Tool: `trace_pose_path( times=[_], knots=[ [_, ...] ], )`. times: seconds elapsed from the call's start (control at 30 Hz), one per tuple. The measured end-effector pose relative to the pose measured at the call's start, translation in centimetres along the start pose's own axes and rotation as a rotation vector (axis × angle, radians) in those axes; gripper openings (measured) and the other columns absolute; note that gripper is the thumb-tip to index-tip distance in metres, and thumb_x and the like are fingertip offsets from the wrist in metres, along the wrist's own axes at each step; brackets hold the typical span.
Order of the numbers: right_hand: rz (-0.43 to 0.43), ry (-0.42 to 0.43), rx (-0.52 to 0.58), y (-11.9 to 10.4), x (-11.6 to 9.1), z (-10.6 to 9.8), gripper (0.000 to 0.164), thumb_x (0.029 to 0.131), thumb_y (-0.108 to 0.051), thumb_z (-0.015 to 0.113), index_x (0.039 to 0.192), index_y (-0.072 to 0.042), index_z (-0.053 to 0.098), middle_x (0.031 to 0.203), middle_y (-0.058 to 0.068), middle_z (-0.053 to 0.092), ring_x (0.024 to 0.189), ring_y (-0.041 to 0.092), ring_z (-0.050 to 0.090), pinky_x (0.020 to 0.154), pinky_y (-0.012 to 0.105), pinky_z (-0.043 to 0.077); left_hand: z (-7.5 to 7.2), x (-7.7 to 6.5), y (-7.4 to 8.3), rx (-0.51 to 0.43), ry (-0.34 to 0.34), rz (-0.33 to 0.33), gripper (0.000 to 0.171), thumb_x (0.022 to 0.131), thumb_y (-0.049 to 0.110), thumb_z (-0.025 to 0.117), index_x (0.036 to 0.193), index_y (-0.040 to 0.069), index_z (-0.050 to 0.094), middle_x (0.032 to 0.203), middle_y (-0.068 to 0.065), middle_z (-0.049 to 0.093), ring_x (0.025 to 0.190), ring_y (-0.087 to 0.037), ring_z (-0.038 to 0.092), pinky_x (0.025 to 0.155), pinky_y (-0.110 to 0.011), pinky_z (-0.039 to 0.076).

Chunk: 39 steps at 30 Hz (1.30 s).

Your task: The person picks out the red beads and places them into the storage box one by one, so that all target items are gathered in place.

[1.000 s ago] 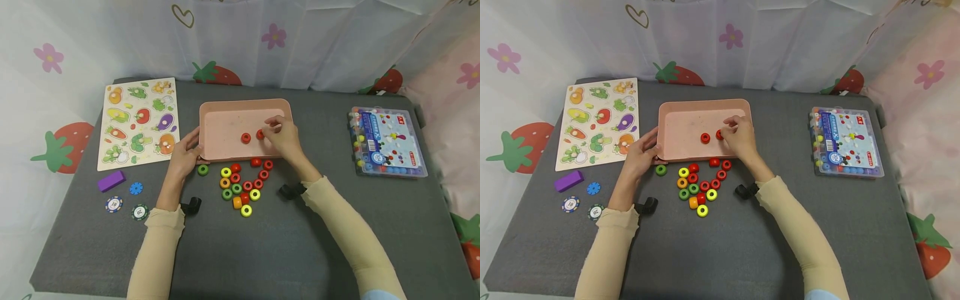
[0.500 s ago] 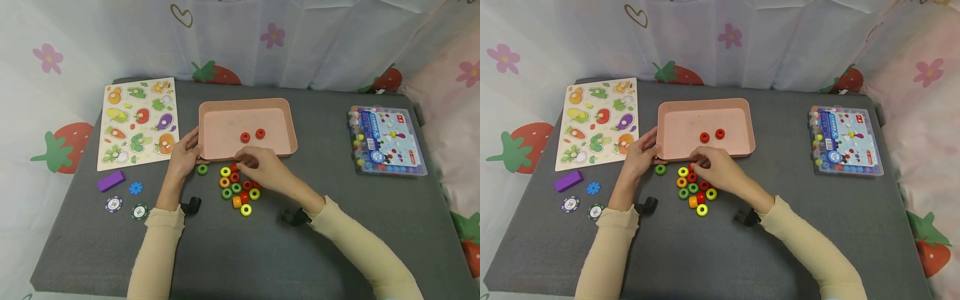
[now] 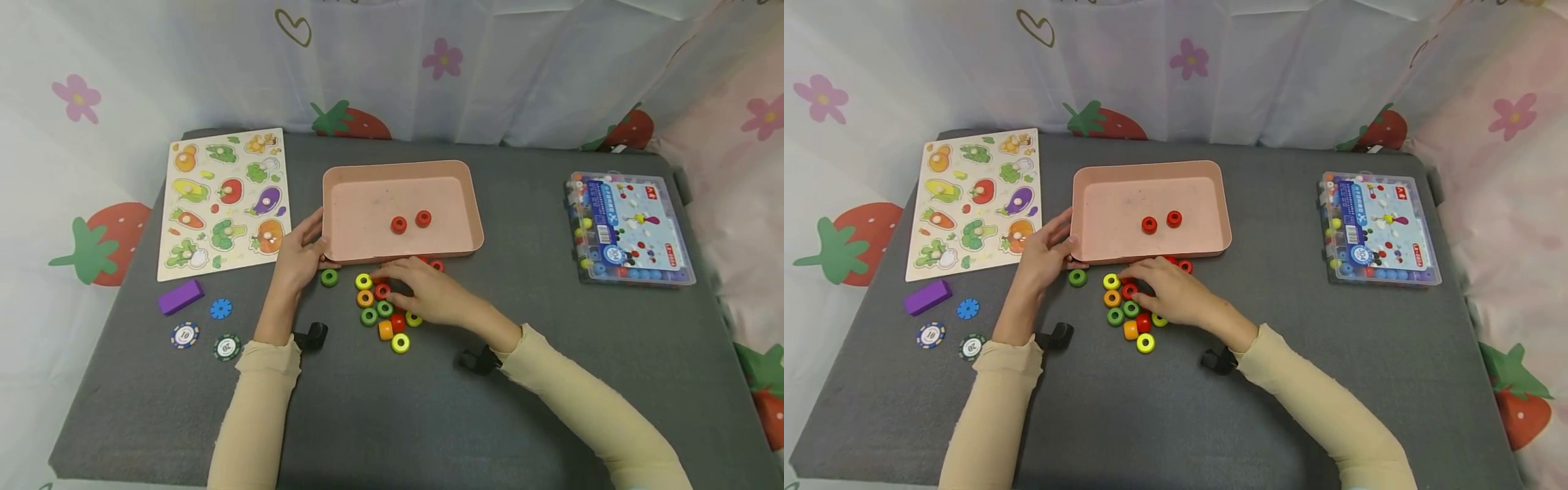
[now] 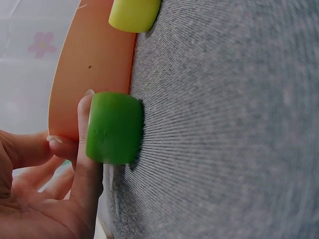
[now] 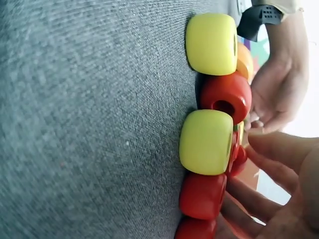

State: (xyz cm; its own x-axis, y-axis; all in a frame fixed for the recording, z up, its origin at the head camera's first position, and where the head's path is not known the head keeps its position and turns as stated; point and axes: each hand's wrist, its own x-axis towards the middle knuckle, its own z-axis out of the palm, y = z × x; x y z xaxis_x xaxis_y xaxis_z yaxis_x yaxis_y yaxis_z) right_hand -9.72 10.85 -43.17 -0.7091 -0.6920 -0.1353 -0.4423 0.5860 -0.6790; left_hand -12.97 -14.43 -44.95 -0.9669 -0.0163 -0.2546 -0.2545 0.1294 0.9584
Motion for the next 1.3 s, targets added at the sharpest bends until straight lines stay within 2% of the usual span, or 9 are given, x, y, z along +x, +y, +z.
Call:
trace_pose_path(
  times=[0.23, 0.4, 0.7, 0.83, 0.93, 1.07, 1.17, 1.3],
  knots=[
    [-0.015, 0.038, 0.026, 0.0, 0.4, 0.3, 0.026, 0.098, -0.012, 0.065, 0.123, -0.012, 0.068, 0.125, 0.002, 0.06, 0.112, 0.017, 0.056, 0.1, 0.036, 0.052, -0.1, -0.1, 0.1, -0.006, 0.003, 0.004, 0.054, 0.103, 0.003, 0.051, 0.154, 0.016, 0.04, 0.149, -0.017, 0.05, 0.096, -0.037, 0.069, 0.066, -0.034, 0.064],
    [-0.036, 0.059, 0.04, 0.2, 0.6, 0.4, 0.018, 0.096, -0.007, 0.065, 0.113, -0.01, 0.07, 0.115, 0.003, 0.061, 0.1, 0.016, 0.057, 0.088, 0.032, 0.054, -0.1, -0.1, 0.0, 0.002, 0.005, 0.006, 0.054, 0.103, 0.004, 0.052, 0.154, 0.016, 0.041, 0.148, -0.017, 0.051, 0.096, -0.037, 0.069, 0.065, -0.034, 0.064],
    [-0.113, 0.098, 0.021, 0.8, 0.9, 0.3, 0.021, 0.095, -0.01, 0.069, 0.114, -0.011, 0.077, 0.096, -0.002, 0.065, 0.084, 0.009, 0.055, 0.071, 0.024, 0.051, -0.1, -0.1, 0.0, 0.001, 0.007, 0.023, 0.054, 0.102, 0.002, 0.052, 0.154, 0.015, 0.041, 0.148, -0.017, 0.051, 0.099, -0.039, 0.069, 0.064, -0.034, 0.064],
    [-0.134, 0.145, 0.093, 1.1, 1.1, 0.0, 0.021, 0.095, -0.012, 0.069, 0.115, -0.012, 0.077, 0.095, -0.004, 0.068, 0.082, 0.008, 0.056, 0.07, 0.025, 0.051, -0.1, -0.1, 0.0, 0.007, 0.011, 0.024, 0.054, 0.102, 0.002, 0.052, 0.154, 0.016, 0.041, 0.148, -0.017, 0.052, 0.099, -0.04, 0.069, 0.064, -0.034, 0.064],
    [-0.141, 0.221, 0.178, 1.3, 1.2, -0.5, 0.022, 0.093, -0.012, 0.071, 0.115, -0.01, 0.077, 0.095, -0.004, 0.071, 0.081, 0.009, 0.059, 0.07, 0.025, 0.052, -0.1, -0.1, -0.1, 0.003, 0.006, 0.022, 0.054, 0.102, 0.003, 0.052, 0.154, 0.016, 0.041, 0.148, -0.017, 0.051, 0.099, -0.04, 0.069, 0.064, -0.034, 0.064],
    [-0.081, 0.364, 0.3, 1.5, 1.4, -1.4, 0.024, 0.092, -0.013, 0.073, 0.115, -0.01, 0.076, 0.097, -0.001, 0.073, 0.081, 0.01, 0.068, 0.068, 0.026, 0.057, -0.1, -0.1, -0.1, -0.001, -0.006, 0.016, 0.055, 0.103, 0.002, 0.05, 0.155, 0.015, 0.039, 0.151, -0.016, 0.048, 0.1, -0.041, 0.069, 0.066, -0.036, 0.064],
    [-0.001, 0.458, 0.33, 1.8, 1.6, -2.2, 0.023, 0.092, -0.015, 0.073, 0.115, -0.013, 0.077, 0.097, 0.001, 0.072, 0.082, 0.014, 0.07, 0.069, 0.027, 0.058, -0.1, -0.1, -0.1, -0.004, -0.007, 0.012, 0.056, 0.103, 0.002, 0.05, 0.155, 0.015, 0.038, 0.152, -0.014, 0.047, 0.1, -0.042, 0.069, 0.067, -0.038, 0.065],
    [0.11, 0.492, 0.297, 2.6, 2.2, -3.2, 0.021, 0.091, -0.016, 0.075, 0.112, -0.012, 0.078, 0.1, 0.002, 0.074, 0.082, 0.016, 0.067, 0.069, 0.026, 0.055, -0.1, 0.0, -0.1, 0.0, -0.009, 0.014, 0.056, 0.103, 0.002, 0.05, 0.156, 0.016, 0.038, 0.153, -0.012, 0.047, 0.103, -0.041, 0.069, 0.068, -0.038, 0.065]
  ],
)
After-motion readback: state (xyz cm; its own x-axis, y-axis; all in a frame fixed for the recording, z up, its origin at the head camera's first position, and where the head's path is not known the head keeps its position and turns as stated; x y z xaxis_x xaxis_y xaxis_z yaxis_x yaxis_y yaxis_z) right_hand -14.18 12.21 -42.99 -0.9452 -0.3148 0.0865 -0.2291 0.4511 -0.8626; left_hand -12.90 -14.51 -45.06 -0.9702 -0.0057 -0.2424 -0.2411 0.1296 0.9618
